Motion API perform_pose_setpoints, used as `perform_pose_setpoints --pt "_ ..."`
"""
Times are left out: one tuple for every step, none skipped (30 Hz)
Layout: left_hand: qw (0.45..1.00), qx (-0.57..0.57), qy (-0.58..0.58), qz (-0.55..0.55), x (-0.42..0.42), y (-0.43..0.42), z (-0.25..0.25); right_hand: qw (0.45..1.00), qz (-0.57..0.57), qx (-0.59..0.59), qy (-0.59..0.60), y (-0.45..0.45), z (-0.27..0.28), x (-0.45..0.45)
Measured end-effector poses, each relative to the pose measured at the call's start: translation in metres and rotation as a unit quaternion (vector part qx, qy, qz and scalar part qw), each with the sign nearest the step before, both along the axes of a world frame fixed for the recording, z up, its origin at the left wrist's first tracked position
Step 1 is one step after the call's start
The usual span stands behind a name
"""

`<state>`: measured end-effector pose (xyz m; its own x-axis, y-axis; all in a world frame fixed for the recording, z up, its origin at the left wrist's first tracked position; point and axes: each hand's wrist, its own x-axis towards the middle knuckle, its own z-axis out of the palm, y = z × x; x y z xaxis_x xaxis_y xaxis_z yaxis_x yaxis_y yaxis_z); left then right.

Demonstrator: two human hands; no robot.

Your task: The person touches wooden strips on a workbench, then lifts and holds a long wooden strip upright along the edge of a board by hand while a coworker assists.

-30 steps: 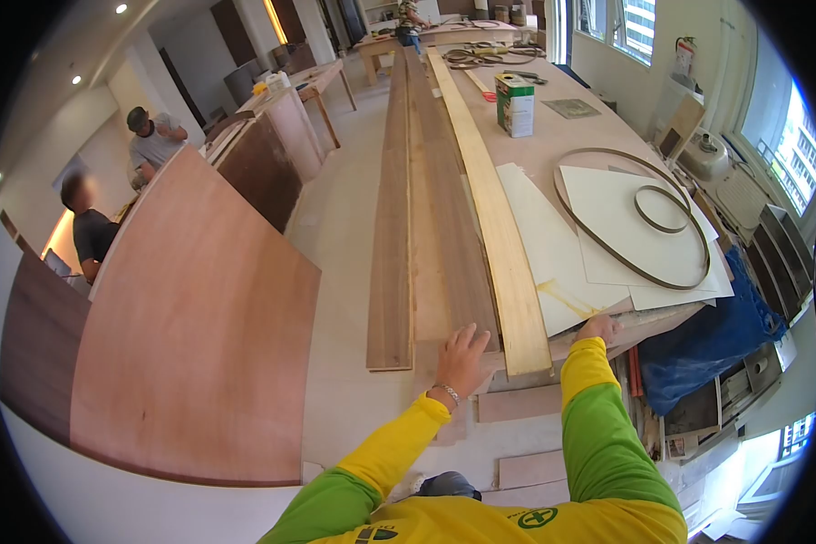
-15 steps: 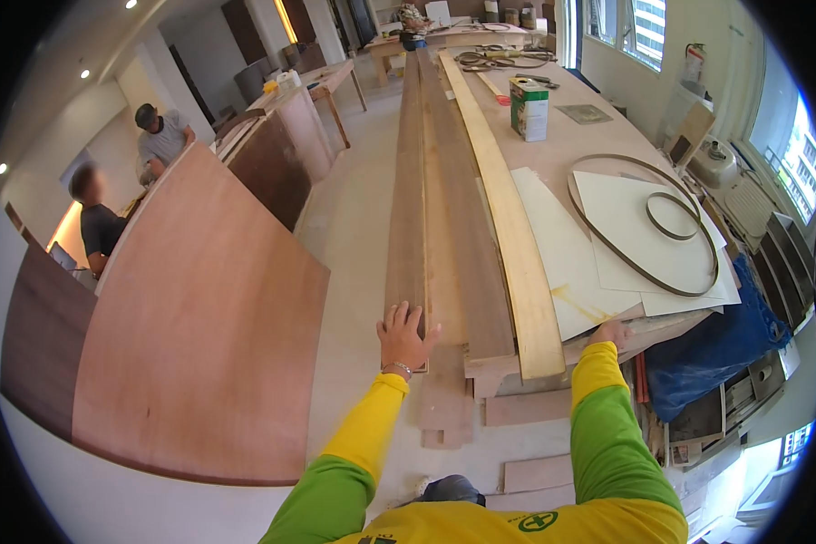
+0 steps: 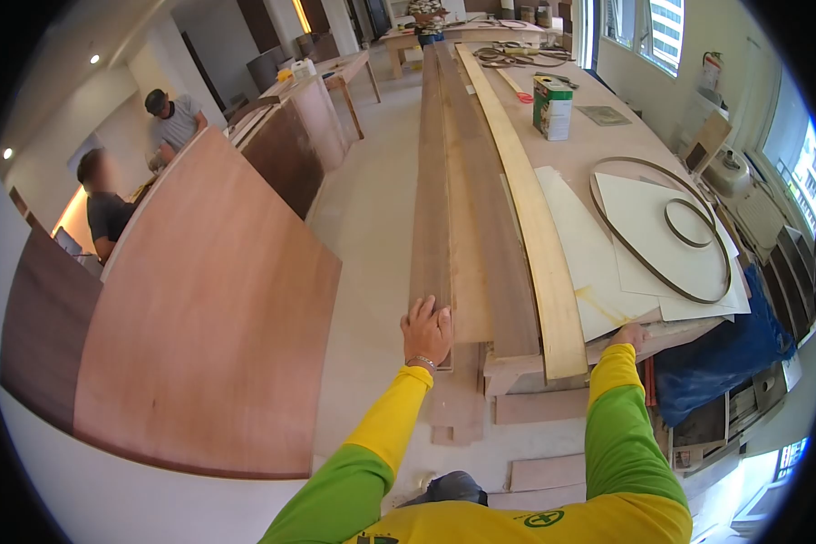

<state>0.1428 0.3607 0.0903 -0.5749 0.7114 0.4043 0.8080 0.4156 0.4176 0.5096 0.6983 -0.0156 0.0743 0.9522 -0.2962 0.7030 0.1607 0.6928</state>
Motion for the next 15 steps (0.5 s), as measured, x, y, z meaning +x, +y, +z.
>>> perform_pose_setpoints --pt "1.0 -0.001 -0.003 0.004 0.0 0.0 -0.001 1.0 -0.02 -0.004 0.013 -0.002 0.006 -0.003" --pt "1.0 -0.012 0.008 0.007 0.0 0.001 -0.001 1.0 -0.016 -0.006 0.011 -0.002 0.004 -0.004" --pt "0.999 -0.025 0.02 0.008 0.0 0.001 -0.001 0.999 -0.004 0.017 0.036 -0.004 0.002 -0.001" --pt "0.999 -0.026 0.02 0.01 -0.001 0.0 0.0 0.997 0.007 0.04 0.06 -0.005 0.001 0.002" --pt "0.999 -0.029 0.012 0.01 0.0 0.0 0.003 0.997 0.009 0.039 0.06 0.0 -0.006 0.005" --pt "0.999 -0.031 0.005 0.01 0.001 0.0 0.004 1.0 -0.017 0.019 0.014 0.01 -0.02 0.006" --pt "0.999 -0.03 0.004 0.014 0.002 0.001 0.004 0.999 -0.042 0.001 -0.032 0.017 -0.028 0.005" --pt "0.999 -0.038 0.004 0.014 0.002 0.001 0.004 0.999 -0.037 0.002 -0.032 0.011 -0.019 0.001" --pt "0.999 -0.045 0.004 0.017 0.002 0.0 0.004 1.0 -0.006 0.004 -0.02 0.003 -0.007 0.001" --pt "0.999 -0.044 0.006 0.025 0.002 0.0 0.003 1.0 0.027 0.005 -0.007 -0.009 0.014 -0.003" --pt "0.999 -0.045 0.007 0.022 0.002 0.001 0.003 0.999 0.036 0.006 -0.003 -0.016 0.03 -0.006" --pt "0.999 -0.047 0.008 0.019 0.001 0.001 0.002 1.0 0.011 -0.009 0.026 -0.023 0.044 -0.009" --pt "0.998 -0.048 0.011 0.028 0.001 0.0 0.002 0.998 -0.015 -0.024 0.054 -0.027 0.049 -0.015" --pt "0.999 -0.045 0.011 0.024 0.002 0.0 0.002 0.998 -0.008 -0.025 0.057 -0.028 0.045 -0.017" --pt "0.999 -0.042 0.009 0.018 0.002 0.0 0.002 0.999 0.014 -0.015 0.03 -0.028 0.039 -0.014"
